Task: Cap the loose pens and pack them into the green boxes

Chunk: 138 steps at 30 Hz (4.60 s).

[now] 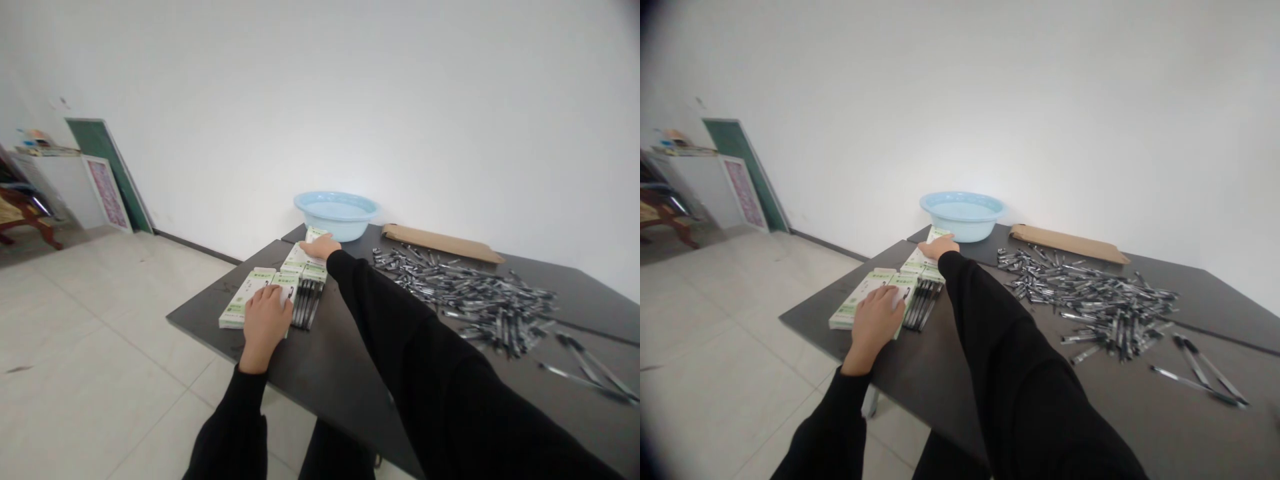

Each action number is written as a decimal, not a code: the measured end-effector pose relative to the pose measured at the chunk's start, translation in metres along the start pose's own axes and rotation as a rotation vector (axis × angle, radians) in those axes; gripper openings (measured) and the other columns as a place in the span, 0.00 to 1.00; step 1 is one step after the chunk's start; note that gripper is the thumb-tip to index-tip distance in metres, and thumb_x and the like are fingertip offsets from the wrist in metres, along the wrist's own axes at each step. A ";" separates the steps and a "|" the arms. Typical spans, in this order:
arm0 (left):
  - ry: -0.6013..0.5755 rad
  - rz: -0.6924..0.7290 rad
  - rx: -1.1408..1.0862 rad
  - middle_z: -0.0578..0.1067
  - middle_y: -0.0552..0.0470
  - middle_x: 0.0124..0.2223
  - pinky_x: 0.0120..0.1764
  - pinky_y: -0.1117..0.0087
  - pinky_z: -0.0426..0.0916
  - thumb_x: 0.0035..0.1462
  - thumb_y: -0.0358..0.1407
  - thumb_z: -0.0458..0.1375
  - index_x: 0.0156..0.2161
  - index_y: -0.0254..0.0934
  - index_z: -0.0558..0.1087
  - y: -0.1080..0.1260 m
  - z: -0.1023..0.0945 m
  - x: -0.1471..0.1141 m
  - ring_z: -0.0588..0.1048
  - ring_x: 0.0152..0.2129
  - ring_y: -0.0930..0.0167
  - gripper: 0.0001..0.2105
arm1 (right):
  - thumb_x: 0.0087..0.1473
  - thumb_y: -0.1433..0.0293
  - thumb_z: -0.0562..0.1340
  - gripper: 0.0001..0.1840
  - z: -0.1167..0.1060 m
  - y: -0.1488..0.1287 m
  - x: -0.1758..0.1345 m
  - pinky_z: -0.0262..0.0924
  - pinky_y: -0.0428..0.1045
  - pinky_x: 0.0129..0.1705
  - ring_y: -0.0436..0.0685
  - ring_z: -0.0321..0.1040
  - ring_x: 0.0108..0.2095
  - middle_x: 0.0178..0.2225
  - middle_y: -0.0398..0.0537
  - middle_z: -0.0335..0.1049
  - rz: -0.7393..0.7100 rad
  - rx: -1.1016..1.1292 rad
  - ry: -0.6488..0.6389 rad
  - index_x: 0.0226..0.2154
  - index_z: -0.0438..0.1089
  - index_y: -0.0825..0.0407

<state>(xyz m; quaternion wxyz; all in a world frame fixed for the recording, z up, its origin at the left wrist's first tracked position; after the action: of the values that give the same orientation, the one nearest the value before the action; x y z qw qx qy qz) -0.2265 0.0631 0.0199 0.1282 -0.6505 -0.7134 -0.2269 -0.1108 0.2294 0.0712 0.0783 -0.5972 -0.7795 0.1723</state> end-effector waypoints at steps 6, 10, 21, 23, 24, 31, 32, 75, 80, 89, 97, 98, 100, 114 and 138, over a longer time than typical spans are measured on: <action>-0.044 -0.012 0.025 0.75 0.43 0.56 0.51 0.55 0.65 0.62 0.38 0.48 0.50 0.37 0.74 -0.002 0.003 0.003 0.70 0.54 0.56 0.17 | 0.53 0.40 0.53 0.62 -0.053 0.071 -0.083 0.55 0.61 0.59 0.77 0.60 0.61 0.62 0.81 0.58 0.135 -0.049 0.044 0.66 0.40 0.77; -0.064 -0.018 0.033 0.73 0.42 0.58 0.52 0.53 0.65 0.62 0.39 0.46 0.53 0.36 0.73 -0.004 0.004 0.007 0.69 0.55 0.55 0.20 | 0.54 0.44 0.53 0.56 -0.075 0.142 -0.184 0.60 0.61 0.53 0.77 0.67 0.56 0.56 0.78 0.66 0.256 -0.112 0.048 0.67 0.44 0.72; -0.188 0.038 0.100 0.71 0.37 0.58 0.52 0.49 0.65 0.63 0.40 0.44 0.55 0.34 0.71 -0.001 0.013 0.016 0.69 0.54 0.51 0.22 | 0.58 0.50 0.51 0.44 -0.014 0.260 -0.363 0.62 0.58 0.48 0.72 0.74 0.47 0.48 0.68 0.75 0.457 0.060 -0.026 0.67 0.51 0.61; -0.189 0.033 0.109 0.71 0.38 0.59 0.53 0.50 0.65 0.64 0.40 0.43 0.56 0.34 0.70 -0.002 0.013 0.016 0.69 0.55 0.51 0.22 | 0.58 0.51 0.51 0.44 -0.001 0.253 -0.367 0.61 0.59 0.49 0.72 0.73 0.48 0.48 0.68 0.74 0.431 0.079 -0.041 0.68 0.48 0.62; -0.189 0.030 0.114 0.71 0.38 0.59 0.53 0.51 0.65 0.64 0.40 0.43 0.56 0.34 0.70 -0.003 0.013 0.015 0.69 0.55 0.52 0.23 | 0.58 0.51 0.51 0.45 0.004 0.248 -0.366 0.60 0.59 0.49 0.72 0.73 0.49 0.49 0.68 0.74 0.417 0.084 -0.040 0.68 0.47 0.62; -0.175 0.025 0.120 0.72 0.38 0.58 0.52 0.54 0.65 0.63 0.40 0.44 0.57 0.35 0.70 -0.002 0.011 0.013 0.69 0.54 0.54 0.22 | 0.57 0.50 0.52 0.46 0.026 0.225 -0.344 0.61 0.60 0.49 0.75 0.72 0.49 0.53 0.68 0.67 0.457 -0.010 0.031 0.69 0.46 0.59; -0.170 0.026 0.115 0.71 0.38 0.58 0.52 0.54 0.65 0.63 0.39 0.45 0.57 0.35 0.70 -0.001 0.010 0.013 0.69 0.54 0.54 0.22 | 0.56 0.49 0.53 0.47 0.028 0.222 -0.341 0.62 0.60 0.48 0.74 0.72 0.48 0.53 0.67 0.66 0.467 -0.030 0.039 0.69 0.45 0.58; -0.206 -0.232 0.110 0.66 0.40 0.64 0.48 0.52 0.69 0.65 0.42 0.46 0.57 0.37 0.71 -0.074 -0.020 -0.013 0.71 0.51 0.52 0.22 | 0.57 0.53 0.56 0.37 0.094 -0.084 -0.129 0.57 0.64 0.53 0.75 0.62 0.55 0.57 0.77 0.59 -0.103 -0.059 0.209 0.56 0.63 0.68; -0.219 -0.242 0.116 0.66 0.35 0.62 0.47 0.53 0.69 0.64 0.47 0.45 0.59 0.31 0.69 -0.082 -0.025 -0.014 0.72 0.50 0.50 0.27 | 0.52 0.45 0.57 0.52 0.098 -0.083 -0.114 0.53 0.67 0.55 0.79 0.57 0.58 0.61 0.83 0.53 -0.037 -0.050 0.151 0.61 0.55 0.74; -0.149 -0.210 0.143 0.67 0.34 0.61 0.45 0.54 0.67 0.58 0.48 0.53 0.59 0.32 0.68 -0.099 -0.023 -0.021 0.71 0.48 0.48 0.29 | 0.46 0.52 0.63 0.59 0.106 -0.094 -0.100 0.49 0.62 0.59 0.76 0.59 0.59 0.60 0.83 0.58 -0.057 -0.138 0.074 0.65 0.45 0.80; 0.019 -0.316 0.077 0.73 0.34 0.51 0.51 0.54 0.61 0.54 0.47 0.54 0.56 0.32 0.71 -0.103 -0.029 -0.028 0.71 0.48 0.51 0.28 | 0.51 0.51 0.58 0.53 0.042 -0.085 -0.137 0.49 0.62 0.58 0.75 0.61 0.57 0.58 0.76 0.63 -0.094 -0.120 0.249 0.67 0.47 0.70; 0.032 -0.329 0.067 0.73 0.34 0.51 0.51 0.54 0.61 0.54 0.46 0.54 0.57 0.32 0.71 -0.101 -0.034 -0.029 0.71 0.48 0.52 0.28 | 0.51 0.50 0.58 0.52 0.026 -0.071 -0.148 0.50 0.62 0.58 0.74 0.62 0.57 0.57 0.74 0.63 -0.079 -0.114 0.269 0.68 0.46 0.67; 0.047 -0.349 0.047 0.73 0.35 0.51 0.52 0.54 0.61 0.55 0.46 0.54 0.57 0.32 0.71 -0.092 -0.046 -0.032 0.70 0.49 0.51 0.28 | 0.51 0.48 0.57 0.53 -0.002 -0.031 -0.170 0.53 0.62 0.55 0.76 0.62 0.56 0.56 0.72 0.64 -0.008 -0.121 0.253 0.69 0.45 0.62; -0.053 -0.027 -0.218 0.75 0.39 0.53 0.56 0.55 0.62 0.61 0.44 0.51 0.59 0.33 0.69 0.109 -0.094 -0.040 0.71 0.50 0.56 0.25 | 0.56 0.52 0.57 0.41 -0.008 0.204 -0.331 0.60 0.59 0.45 0.74 0.68 0.48 0.51 0.67 0.64 0.482 -0.204 0.252 0.65 0.52 0.58; -0.252 0.298 -0.530 0.69 0.40 0.57 0.54 0.55 0.65 0.59 0.45 0.56 0.63 0.38 0.62 0.284 -0.088 -0.129 0.68 0.50 0.56 0.28 | 0.46 0.61 0.68 0.24 -0.022 0.225 -0.338 0.69 0.56 0.46 0.63 0.75 0.44 0.46 0.55 0.77 0.055 1.301 0.445 0.46 0.70 0.54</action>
<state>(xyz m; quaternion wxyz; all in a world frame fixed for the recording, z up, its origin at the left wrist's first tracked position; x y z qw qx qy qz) 0.0594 -0.0783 0.0786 -0.1027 -0.7814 -0.5368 -0.3011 0.1922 -0.0393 0.0385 0.5746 -0.4695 -0.4676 0.4804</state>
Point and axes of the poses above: each hand's wrist, its own x-axis towards the middle knuckle, its own z-axis out of the palm, y = z × x, the point moved 9 cm from there along x, towards the middle knuckle
